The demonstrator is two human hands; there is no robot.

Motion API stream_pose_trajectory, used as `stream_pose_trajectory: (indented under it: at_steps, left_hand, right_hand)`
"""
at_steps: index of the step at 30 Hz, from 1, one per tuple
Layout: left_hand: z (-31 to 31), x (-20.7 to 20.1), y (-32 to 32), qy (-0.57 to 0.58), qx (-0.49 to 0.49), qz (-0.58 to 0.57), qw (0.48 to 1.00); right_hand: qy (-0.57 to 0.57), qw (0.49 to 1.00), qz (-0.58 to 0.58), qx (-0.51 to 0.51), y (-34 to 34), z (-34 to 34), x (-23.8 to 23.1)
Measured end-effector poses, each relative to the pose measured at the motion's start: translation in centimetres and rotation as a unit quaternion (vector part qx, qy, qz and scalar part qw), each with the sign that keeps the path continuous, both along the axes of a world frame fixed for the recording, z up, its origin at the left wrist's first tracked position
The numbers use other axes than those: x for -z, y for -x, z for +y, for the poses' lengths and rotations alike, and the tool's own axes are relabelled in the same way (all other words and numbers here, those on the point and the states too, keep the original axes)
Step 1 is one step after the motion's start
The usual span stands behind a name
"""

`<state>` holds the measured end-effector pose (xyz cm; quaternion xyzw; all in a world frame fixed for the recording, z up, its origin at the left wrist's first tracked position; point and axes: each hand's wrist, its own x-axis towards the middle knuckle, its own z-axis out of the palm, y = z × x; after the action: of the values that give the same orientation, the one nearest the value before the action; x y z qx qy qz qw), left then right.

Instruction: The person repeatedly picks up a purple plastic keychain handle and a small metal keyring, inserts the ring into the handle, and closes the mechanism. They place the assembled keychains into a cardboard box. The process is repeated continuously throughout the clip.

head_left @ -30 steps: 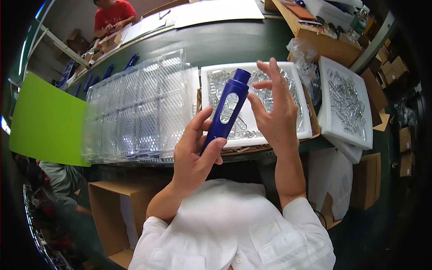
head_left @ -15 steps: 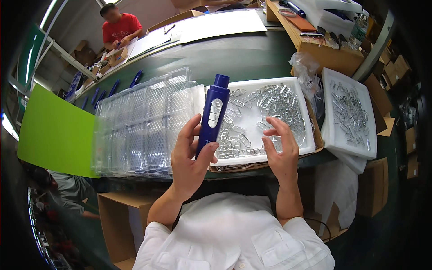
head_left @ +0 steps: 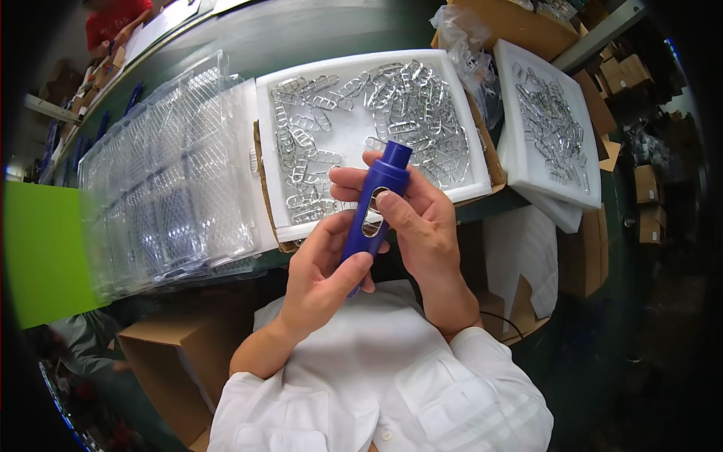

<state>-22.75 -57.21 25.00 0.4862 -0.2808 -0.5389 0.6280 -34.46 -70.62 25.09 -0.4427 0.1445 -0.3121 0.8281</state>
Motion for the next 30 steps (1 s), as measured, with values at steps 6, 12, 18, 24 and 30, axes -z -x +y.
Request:
stream_pose_trajectory:
  at_steps: [6, 12, 18, 24, 30]
  left_hand:
    - [0.3, 1.1, -1.9, -0.03, 0.076, 0.063, 0.995]
    - [3.0, 2.8, -4.0, -0.01, 0.103, -0.017, 0.995]
    - [6.2, 3.1, -5.6, 0.054, 0.102, -0.057, 0.992]
    - [9.4, 1.8, -7.3, 0.031, 0.076, -0.041, 0.996]
    - [11.0, 4.0, -8.2, 0.086, 0.065, -0.108, 0.988]
  right_hand:
    - [0.052, 0.997, 0.047, 0.007, -0.2, 2.8, 0.0]
    - [0.05, 0.998, 0.005, -0.04, -1.5, 4.7, 0.9]
    - [0.1, 0.992, 0.03, -0.073, -2.9, 8.0, 0.9]
    - [0.119, 0.983, 0.058, -0.127, -5.0, 9.6, 0.5]
    - [0.12, 0.987, 0.063, -0.089, -6.2, 11.9, 0.4]
